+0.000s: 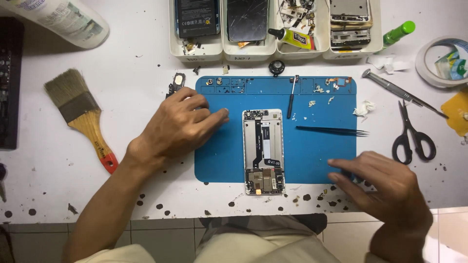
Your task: Reassembling internal components of a mobile phone including the battery and ribbon cables
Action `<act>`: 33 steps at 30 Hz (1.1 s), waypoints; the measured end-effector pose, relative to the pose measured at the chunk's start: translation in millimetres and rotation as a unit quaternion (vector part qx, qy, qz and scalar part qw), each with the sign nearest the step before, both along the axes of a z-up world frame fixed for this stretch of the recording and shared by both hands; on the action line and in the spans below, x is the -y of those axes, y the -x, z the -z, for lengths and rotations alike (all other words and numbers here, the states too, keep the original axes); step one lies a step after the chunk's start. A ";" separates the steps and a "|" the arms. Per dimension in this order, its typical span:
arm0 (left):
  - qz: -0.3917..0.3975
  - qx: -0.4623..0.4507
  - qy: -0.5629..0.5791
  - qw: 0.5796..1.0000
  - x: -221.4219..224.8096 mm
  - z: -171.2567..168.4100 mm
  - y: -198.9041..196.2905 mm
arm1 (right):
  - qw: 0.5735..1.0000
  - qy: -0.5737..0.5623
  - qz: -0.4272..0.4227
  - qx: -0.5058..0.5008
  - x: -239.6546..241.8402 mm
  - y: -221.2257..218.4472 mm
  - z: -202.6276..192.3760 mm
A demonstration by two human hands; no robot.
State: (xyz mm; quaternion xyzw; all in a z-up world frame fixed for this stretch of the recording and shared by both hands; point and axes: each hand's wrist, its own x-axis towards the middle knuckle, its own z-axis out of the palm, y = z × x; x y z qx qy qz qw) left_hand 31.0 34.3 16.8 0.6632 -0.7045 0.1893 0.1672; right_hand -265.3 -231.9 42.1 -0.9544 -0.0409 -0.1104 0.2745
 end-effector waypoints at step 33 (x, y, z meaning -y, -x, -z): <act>0.231 0.251 -0.282 0.897 94.8 19.5 76.9 | 0.934 -0.215 0.237 0.162 -14.2 68.8 83.4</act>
